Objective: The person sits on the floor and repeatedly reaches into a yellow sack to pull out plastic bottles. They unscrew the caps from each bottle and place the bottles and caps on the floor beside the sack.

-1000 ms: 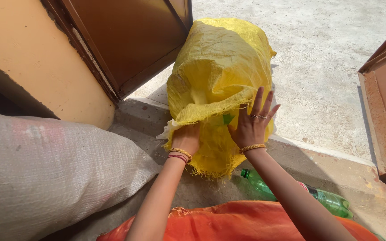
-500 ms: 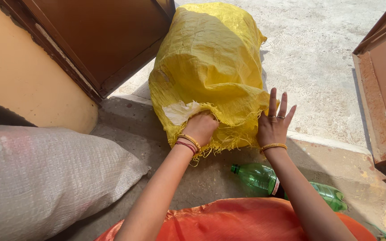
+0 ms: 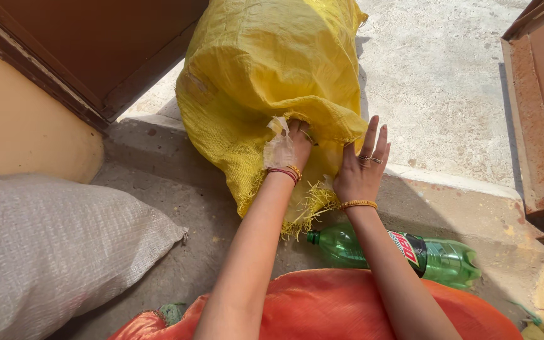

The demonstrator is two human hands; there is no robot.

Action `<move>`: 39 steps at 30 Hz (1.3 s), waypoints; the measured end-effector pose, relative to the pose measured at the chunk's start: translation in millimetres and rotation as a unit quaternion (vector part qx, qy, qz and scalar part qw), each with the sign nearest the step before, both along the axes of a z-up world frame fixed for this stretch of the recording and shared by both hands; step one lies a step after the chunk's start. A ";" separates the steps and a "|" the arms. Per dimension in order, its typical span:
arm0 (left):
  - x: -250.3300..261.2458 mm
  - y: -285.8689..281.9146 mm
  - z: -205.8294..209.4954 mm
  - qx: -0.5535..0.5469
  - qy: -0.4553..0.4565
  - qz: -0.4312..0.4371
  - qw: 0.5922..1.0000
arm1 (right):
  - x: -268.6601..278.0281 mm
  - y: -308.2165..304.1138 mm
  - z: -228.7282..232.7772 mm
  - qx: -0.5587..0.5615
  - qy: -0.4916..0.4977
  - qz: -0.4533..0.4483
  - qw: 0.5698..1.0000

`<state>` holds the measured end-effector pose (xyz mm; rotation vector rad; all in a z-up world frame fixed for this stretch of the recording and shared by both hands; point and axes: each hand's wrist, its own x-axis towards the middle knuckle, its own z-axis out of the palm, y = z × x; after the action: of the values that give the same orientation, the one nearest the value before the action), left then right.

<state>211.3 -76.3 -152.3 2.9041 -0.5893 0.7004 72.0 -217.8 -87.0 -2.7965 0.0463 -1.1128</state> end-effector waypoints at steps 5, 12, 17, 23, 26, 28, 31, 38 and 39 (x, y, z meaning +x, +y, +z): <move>53.5 -5.4 -58.5 0.132 -0.012 -0.048 0.990 | 9.1 -8.1 -16.2 -0.014 -0.042 0.038 0.998; 88.3 -20.5 -90.4 0.026 -0.002 0.008 1.000 | 14.3 -13.5 -22.8 -0.046 -0.045 0.081 0.995; 66.7 -23.2 -74.0 0.015 0.010 0.008 1.000 | 11.8 -9.2 -22.6 -0.030 0.012 0.067 0.997; 55.3 -20.5 -59.2 0.001 0.023 0.017 1.000 | 9.9 -9.6 -21.1 -0.043 -0.037 0.077 0.995; 52.8 -21.0 -41.1 -0.007 0.030 0.014 0.999 | 10.5 -8.1 -18.5 -0.046 0.037 0.059 0.996; 42.0 -19.7 -25.4 -0.013 0.037 0.006 0.999 | 9.4 -6.2 -17.6 -0.044 0.064 0.061 0.995; -5.3 -9.5 -8.8 0.000 0.059 -0.026 0.998 | 5.3 -2.1 -18.4 -0.023 0.043 0.092 0.995; -136.5 59.8 51.6 0.212 0.105 -0.162 0.958 | -8.5 10.4 -7.9 0.038 0.093 0.133 0.986; -151.6 70.0 64.3 0.231 0.086 -0.181 0.952 | -11.8 12.6 -4.5 0.042 0.121 0.134 0.983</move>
<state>59.7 -6.4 -88.0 3.0662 -1.3767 0.2846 60.2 -205.1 -91.5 -2.7423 -0.2459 -0.6930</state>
